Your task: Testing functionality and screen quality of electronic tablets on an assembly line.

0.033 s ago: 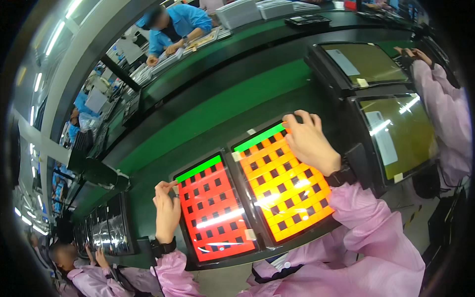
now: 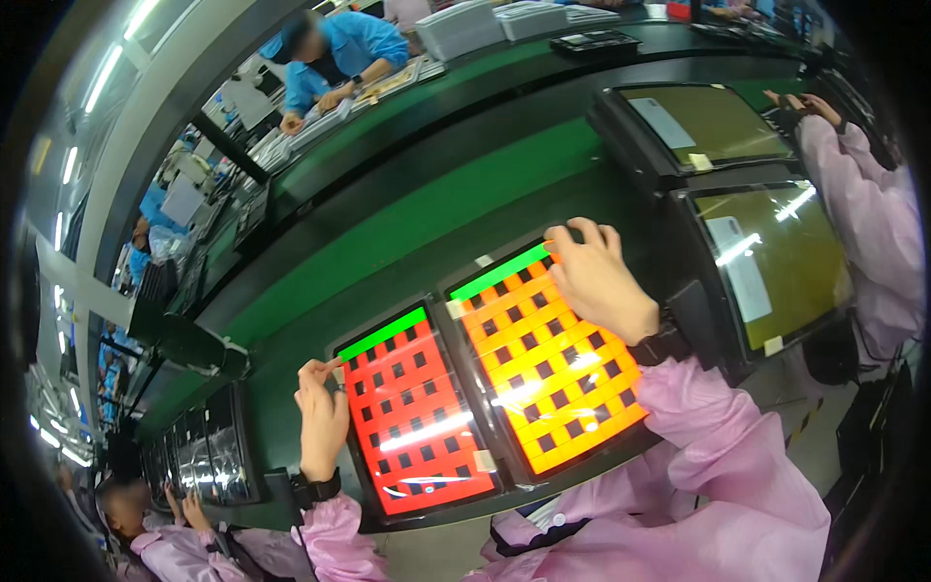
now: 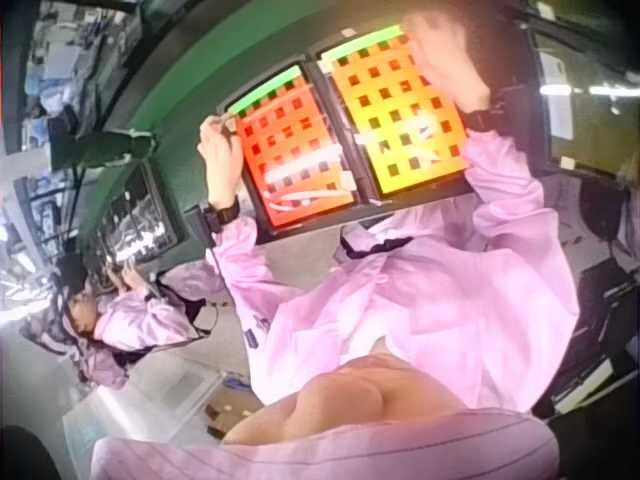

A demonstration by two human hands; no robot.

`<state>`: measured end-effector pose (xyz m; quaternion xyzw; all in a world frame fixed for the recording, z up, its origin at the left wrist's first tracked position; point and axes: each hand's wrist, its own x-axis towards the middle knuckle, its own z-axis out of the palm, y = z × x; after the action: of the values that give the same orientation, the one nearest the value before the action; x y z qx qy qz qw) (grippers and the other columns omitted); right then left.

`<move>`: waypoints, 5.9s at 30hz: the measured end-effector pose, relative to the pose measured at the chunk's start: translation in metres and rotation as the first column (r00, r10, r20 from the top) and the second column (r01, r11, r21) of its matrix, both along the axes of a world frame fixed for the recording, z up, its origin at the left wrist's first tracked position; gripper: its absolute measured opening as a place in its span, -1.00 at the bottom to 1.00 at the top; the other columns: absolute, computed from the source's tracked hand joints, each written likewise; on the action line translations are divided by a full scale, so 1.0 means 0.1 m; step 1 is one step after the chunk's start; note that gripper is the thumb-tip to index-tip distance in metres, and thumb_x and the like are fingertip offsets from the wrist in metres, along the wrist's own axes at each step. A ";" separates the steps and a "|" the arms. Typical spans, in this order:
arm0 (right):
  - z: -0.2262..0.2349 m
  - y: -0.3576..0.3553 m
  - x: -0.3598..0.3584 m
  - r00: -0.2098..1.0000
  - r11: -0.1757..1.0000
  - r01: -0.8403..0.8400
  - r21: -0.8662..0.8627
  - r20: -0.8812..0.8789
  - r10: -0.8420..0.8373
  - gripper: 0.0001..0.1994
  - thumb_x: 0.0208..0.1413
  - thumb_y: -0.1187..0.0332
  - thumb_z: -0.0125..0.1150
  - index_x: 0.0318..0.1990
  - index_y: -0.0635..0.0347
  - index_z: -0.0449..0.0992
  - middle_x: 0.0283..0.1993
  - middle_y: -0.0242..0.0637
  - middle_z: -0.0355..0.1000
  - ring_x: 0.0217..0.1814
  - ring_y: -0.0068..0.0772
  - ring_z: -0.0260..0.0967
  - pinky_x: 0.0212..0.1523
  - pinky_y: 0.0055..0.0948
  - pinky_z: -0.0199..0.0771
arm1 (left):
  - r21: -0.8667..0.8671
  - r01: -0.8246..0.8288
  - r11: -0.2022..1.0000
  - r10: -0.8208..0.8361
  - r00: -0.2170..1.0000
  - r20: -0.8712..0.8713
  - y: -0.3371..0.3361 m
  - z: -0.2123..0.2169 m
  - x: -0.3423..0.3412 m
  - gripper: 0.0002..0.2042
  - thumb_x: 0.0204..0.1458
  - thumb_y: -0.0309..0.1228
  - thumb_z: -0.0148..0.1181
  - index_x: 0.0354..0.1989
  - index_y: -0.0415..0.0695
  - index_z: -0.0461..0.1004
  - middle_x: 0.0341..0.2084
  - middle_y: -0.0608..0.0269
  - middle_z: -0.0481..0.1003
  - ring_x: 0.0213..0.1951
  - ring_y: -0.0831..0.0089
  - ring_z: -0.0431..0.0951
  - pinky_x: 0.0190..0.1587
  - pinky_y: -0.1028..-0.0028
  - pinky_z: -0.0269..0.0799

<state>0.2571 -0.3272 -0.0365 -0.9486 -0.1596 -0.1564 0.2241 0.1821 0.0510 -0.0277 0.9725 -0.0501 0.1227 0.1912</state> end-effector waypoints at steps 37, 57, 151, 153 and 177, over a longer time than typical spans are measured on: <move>0.30 0.31 -2.03 0.925 0.957 -0.277 -0.091 -0.294 0.240 -0.50 -0.16 0.39 0.12 0.02 0.35 0.32 0.04 -0.18 0.35 0.23 -0.08 0.08 0.22 0.08 -0.08 | -0.068 0.057 0.996 -0.075 0.952 -0.298 -1.18 0.03 -1.79 -0.40 -0.23 -0.53 0.05 0.15 -0.19 0.28 -0.20 0.08 0.39 -0.04 0.20 0.28 -0.04 0.27 0.10; 0.09 0.72 -0.42 0.907 0.890 -0.420 -0.176 -0.052 0.418 -0.68 -0.04 0.43 0.06 -0.11 0.40 0.38 0.06 -0.09 0.24 0.18 0.03 0.07 0.13 0.02 0.05 | 0.084 0.273 0.958 -0.262 0.957 -0.124 -0.99 0.16 -0.03 -0.53 -0.13 -0.60 -0.02 0.06 -0.27 0.17 -0.08 -0.02 0.30 -0.02 0.09 0.27 -0.01 0.22 0.13; 0.36 0.36 -0.40 0.954 0.953 -0.265 0.146 -0.104 0.281 -0.63 -0.08 0.55 -0.05 -0.03 0.24 0.35 0.05 -0.03 0.25 0.22 0.07 0.05 0.22 -0.09 0.06 | 0.124 0.157 0.980 -0.062 0.827 -0.559 -0.57 0.82 -1.60 -0.51 -0.17 -0.56 0.00 0.06 -0.25 0.25 -0.08 0.02 0.30 -0.02 0.12 0.26 0.06 0.25 0.07; 0.27 0.41 -0.30 0.933 0.940 -0.325 0.107 -0.130 0.337 -0.59 -0.09 0.55 -0.04 0.01 0.22 0.33 0.11 -0.02 0.21 0.25 0.08 0.01 0.24 -0.09 0.06 | 0.118 0.167 0.979 -0.074 0.827 -0.557 -0.56 0.85 -1.64 -0.43 -0.14 -0.48 0.08 0.12 -0.34 0.13 -0.02 -0.09 0.25 -0.01 0.00 0.23 0.04 0.18 0.11; 0.17 0.09 -0.43 0.962 0.971 -0.221 -0.090 -0.181 0.203 -0.61 -0.04 0.46 0.03 0.00 0.37 0.28 -0.04 -0.04 0.33 0.21 0.04 0.06 0.24 0.06 -0.08 | -0.113 0.385 0.916 -0.391 0.792 -0.469 -0.63 0.75 -0.87 -0.54 -0.12 -0.56 0.10 0.05 -0.26 0.25 -0.12 -0.03 0.29 -0.05 0.00 0.27 0.01 0.17 0.15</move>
<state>0.2145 -0.3177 -0.0193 -0.9467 -0.2488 -0.0406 0.2003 0.0955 -0.0123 0.0477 0.9398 -0.1984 -0.1649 0.2241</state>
